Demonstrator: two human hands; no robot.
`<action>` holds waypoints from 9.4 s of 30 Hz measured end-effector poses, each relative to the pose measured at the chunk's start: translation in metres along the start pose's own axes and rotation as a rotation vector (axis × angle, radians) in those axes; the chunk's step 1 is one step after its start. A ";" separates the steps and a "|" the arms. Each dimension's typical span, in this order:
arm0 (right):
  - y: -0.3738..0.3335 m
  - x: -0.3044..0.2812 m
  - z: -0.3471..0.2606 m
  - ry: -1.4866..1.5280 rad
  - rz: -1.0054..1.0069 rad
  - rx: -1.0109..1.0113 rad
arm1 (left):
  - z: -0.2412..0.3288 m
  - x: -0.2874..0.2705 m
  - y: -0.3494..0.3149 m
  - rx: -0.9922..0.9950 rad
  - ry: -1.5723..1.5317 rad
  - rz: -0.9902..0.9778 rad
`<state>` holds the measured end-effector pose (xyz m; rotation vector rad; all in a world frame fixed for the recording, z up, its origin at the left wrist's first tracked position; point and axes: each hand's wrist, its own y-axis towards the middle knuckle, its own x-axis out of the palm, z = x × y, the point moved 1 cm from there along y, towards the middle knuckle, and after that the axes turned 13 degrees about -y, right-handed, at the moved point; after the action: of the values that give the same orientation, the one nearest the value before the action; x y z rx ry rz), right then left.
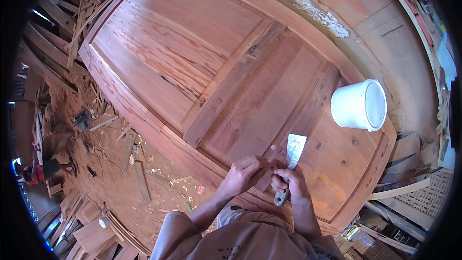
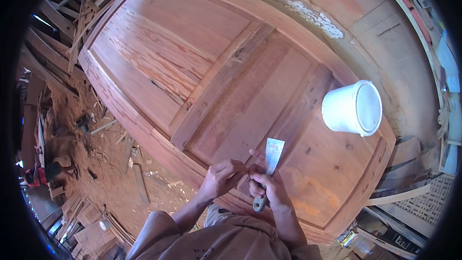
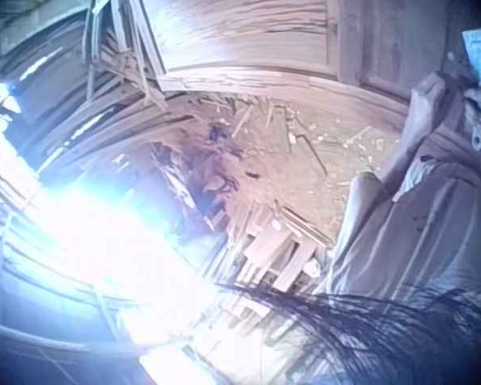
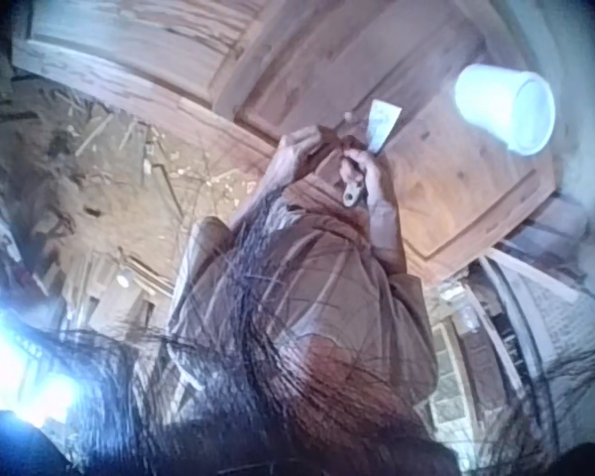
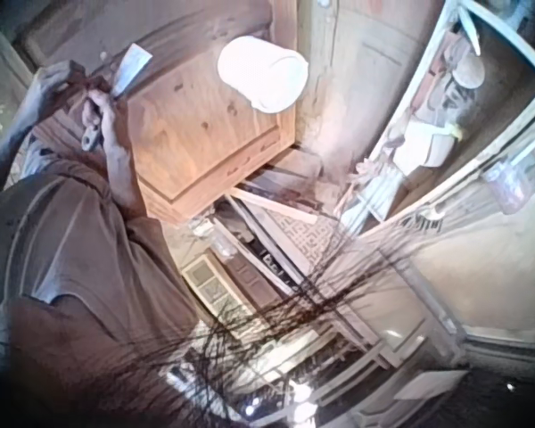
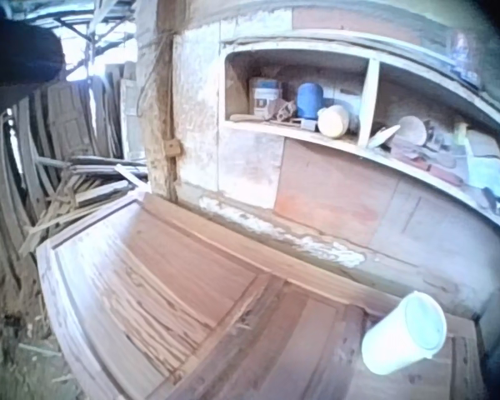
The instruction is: The person applies wood filler to the gaps and edges of a wooden door using a putty knife. The person scoops the filler from a bucket and smooths it into the seams by hand and with the tool.
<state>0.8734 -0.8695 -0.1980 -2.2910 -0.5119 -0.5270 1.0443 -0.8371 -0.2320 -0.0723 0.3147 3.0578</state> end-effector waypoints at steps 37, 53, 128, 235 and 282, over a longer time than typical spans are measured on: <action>0.277 0.011 -0.015 -1.428 0.408 -0.531 | -0.121 -0.153 -0.075 -0.298 0.752 0.428; 0.351 -0.045 -0.149 -1.544 0.659 -0.321 | -0.120 -0.152 -0.076 -0.306 0.732 0.434; -0.007 -0.213 -0.140 -2.084 1.411 -0.758 | -0.092 -0.004 -0.240 -0.017 0.449 0.744; -0.167 -0.287 0.120 -2.034 1.059 -0.503 | 0.000 0.252 0.154 0.040 0.534 0.180; -0.362 -0.246 0.060 -1.102 1.086 -0.746 | 0.029 0.302 -0.066 -0.476 -0.335 0.277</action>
<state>0.4996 -0.6375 -0.1598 -2.9101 0.6124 1.3196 0.7468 -0.7477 -0.2336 0.4919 -0.4602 3.2571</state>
